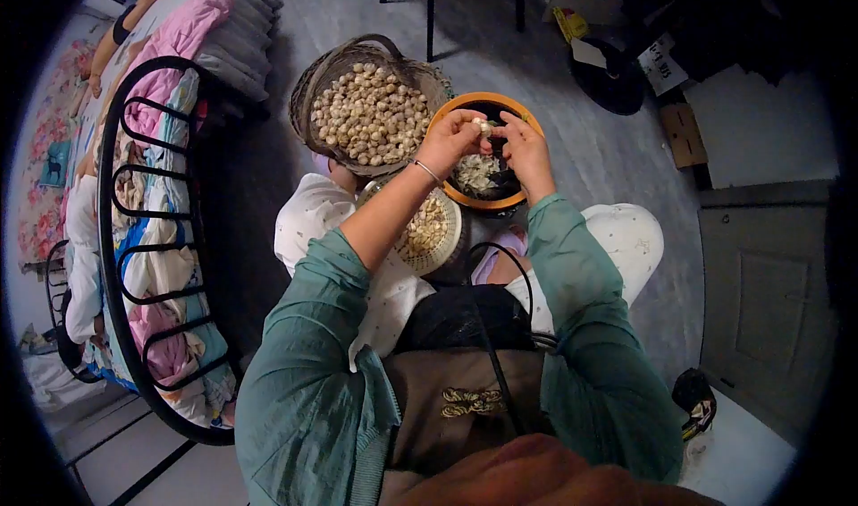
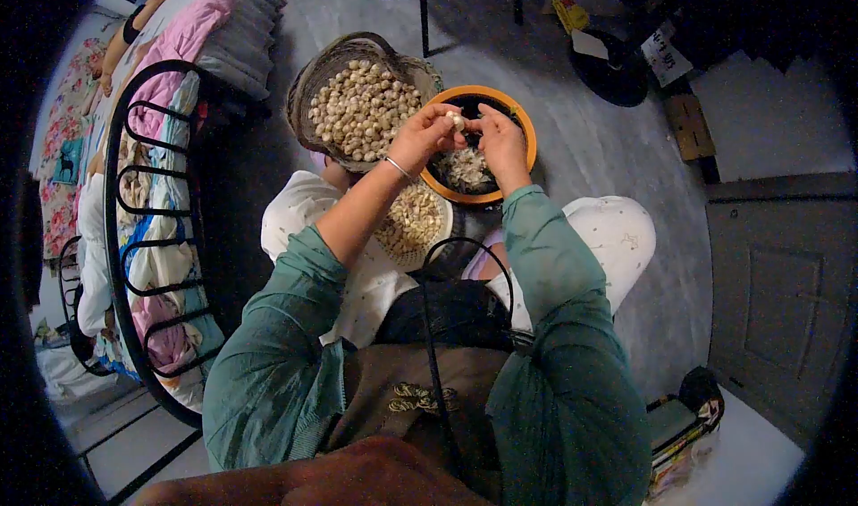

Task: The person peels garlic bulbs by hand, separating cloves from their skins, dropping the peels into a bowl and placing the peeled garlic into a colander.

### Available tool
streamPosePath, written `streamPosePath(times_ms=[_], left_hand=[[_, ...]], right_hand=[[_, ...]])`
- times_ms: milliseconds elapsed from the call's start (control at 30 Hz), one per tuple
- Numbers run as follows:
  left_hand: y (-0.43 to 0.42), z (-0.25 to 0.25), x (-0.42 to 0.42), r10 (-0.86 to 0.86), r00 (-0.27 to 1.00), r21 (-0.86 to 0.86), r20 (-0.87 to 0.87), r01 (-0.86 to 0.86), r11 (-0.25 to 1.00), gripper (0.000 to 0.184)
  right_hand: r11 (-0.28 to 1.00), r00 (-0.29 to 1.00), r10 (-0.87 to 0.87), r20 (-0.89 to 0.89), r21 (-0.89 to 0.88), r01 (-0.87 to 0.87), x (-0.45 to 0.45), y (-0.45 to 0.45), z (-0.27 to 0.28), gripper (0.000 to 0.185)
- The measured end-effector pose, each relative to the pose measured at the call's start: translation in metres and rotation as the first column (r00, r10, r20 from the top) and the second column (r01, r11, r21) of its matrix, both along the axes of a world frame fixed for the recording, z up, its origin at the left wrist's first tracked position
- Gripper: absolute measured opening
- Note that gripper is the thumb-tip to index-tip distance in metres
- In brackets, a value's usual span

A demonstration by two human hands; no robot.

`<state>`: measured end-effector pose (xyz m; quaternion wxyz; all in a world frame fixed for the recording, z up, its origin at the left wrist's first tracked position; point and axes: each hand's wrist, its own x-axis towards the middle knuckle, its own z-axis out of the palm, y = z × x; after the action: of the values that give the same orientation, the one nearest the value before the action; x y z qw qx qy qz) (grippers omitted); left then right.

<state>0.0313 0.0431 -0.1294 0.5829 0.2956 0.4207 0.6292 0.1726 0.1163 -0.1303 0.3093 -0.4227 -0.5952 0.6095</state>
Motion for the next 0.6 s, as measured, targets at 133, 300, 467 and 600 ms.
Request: streamPosePath(times_ms=[133, 300, 467, 600], left_hand=[[0.002, 0.000, -0.001, 0.053, 0.998, -0.023, -0.028, -0.053, 0.998, 0.023], [0.002, -0.003, -0.004, 0.103, 0.995, -0.026, -0.009, -0.103, 0.994, 0.024], [0.001, -0.001, -0.006, 0.127, 0.992, -0.041, 0.000, -0.127, 0.991, 0.023], [0.001, -0.002, -0.006, 0.130, 0.991, -0.034, -0.027, -0.131, 0.991, 0.021]], right_hand=[[0.943, 0.963, -0.024, -0.268, -0.326, -0.067, 0.004, 0.003, 0.009, 0.038], [0.801, 0.861, -0.146, -0.487, -0.569, -0.186, 0.005, 0.007, 0.015, 0.035], [0.774, 0.789, -0.082, -0.609, -0.538, -0.335, 0.008, 0.010, 0.009, 0.032], [0.803, 0.846, -0.041, -0.532, -0.522, -0.289, 0.009, 0.004, 0.019, 0.030]])
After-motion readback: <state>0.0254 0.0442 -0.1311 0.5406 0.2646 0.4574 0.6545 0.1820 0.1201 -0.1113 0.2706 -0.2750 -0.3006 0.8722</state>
